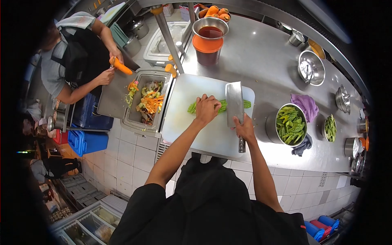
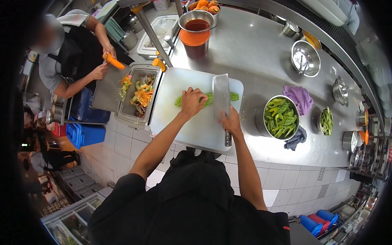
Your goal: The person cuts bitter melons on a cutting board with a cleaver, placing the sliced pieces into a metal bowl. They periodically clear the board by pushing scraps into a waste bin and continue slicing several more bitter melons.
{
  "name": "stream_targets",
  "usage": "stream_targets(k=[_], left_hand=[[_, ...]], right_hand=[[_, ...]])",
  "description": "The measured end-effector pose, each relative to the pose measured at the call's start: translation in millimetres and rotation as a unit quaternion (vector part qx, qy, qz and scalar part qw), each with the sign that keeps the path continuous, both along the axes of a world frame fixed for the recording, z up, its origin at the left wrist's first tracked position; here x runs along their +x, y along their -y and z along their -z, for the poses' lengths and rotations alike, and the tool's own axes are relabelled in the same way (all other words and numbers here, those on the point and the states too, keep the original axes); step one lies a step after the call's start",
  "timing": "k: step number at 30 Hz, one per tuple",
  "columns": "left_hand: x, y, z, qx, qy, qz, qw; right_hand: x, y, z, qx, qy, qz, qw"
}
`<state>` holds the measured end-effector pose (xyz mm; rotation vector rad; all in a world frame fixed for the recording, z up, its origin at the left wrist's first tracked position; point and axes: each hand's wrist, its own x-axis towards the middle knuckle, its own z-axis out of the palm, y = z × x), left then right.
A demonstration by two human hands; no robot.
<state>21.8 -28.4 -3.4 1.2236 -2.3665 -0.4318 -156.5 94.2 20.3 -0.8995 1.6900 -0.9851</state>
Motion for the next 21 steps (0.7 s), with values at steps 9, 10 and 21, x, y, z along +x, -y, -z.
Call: stream_targets(k=[9,10,21], left_hand=[[5,10,-6,-0.006,0.011,-0.014,1.0],[4,10,-7,-0.013,0.01,-0.009,1.0],[-23,4,-4,-0.003,0.001,0.017,1.0]], right_hand=[[19,-95,-11,0.081,0.018,-0.039,0.996],[14,-92,-11,0.081,0.018,-0.036,0.996],[-3,-23,28,-0.021,-0.01,0.027,0.999]])
